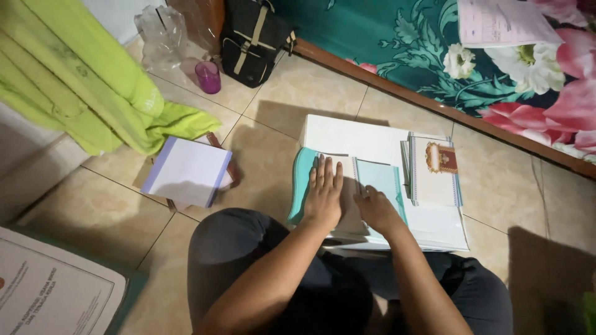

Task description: Inserting white cards into light blue folders and stacking them neatly on a box.

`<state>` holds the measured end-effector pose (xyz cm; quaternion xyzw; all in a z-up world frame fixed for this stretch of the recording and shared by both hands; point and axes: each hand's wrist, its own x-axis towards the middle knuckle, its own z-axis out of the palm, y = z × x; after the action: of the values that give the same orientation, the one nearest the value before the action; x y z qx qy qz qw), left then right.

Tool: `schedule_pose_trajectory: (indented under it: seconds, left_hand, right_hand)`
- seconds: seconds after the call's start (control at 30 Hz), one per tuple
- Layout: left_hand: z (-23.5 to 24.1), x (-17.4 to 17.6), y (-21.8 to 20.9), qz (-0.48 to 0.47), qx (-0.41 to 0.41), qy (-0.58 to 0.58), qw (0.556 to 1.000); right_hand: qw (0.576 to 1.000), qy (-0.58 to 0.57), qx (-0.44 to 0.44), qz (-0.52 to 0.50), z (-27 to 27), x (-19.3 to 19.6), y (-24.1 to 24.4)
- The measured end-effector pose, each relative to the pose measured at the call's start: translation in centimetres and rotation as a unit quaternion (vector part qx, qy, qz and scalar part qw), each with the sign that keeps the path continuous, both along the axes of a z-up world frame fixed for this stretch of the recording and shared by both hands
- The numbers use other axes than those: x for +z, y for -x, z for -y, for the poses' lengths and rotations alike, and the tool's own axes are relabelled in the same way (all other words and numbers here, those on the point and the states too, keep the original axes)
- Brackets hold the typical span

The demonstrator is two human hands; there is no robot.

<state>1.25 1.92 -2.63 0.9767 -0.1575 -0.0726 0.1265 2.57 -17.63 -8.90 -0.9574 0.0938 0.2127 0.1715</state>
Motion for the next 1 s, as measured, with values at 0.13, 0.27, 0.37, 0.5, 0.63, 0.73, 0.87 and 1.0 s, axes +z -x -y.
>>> schedule_pose_trajectory:
  seconds: [0.13, 0.27, 0.37, 0.5, 0.63, 0.73, 0.87, 1.0]
  left_hand:
    - [0.1, -1.2, -0.7, 0.017, -0.001, 0.065, 0.998]
    - [0.1, -1.0, -0.4, 0.052, -0.005, 0.143, 0.988]
    - [0.7, -6.1, -0.5, 0.239, 0.017, 0.133, 0.962]
    - [-0.5, -4.1, -0.7, 0.186, -0.126, 0.149, 0.963]
    - [-0.6, -1.5, -0.5, 0.059, -0.151, 0.087, 0.983]
    - [-0.9, -2.1, -0.8, 0.056, -0.150, 0.097, 0.982]
    - [-3.7, 2.8, 0.5, -0.004, -0.023, 0.235, 0.972]
    - [-4.7, -1.6, -3.6, 0.074, 0.047, 0.157, 0.984]
  right_hand:
    - [0.984, -0.134, -0.114, 0.022, -1.4, 2.1, -1.2]
    - [0.982, -0.150, -0.105, 0.045, -2.1, 4.5, 0.1]
    - [0.990, -0.071, -0.096, 0.074, 2.0, 6.2, 1.0]
    - [0.986, -0.099, -0.097, 0.089, 1.0, 13.4, 3.6]
    - [0.952, -0.296, -0.081, -0.006, -6.1, 19.1, 6.4]
    - [0.968, -0.246, 0.027, -0.051, -7.2, 17.1, 7.3]
    - [0.983, -0.086, 0.157, -0.037, -6.1, 10.3, 7.7]
    - [0.981, -0.033, 0.191, 0.016, -5.3, 6.1, 8.2]
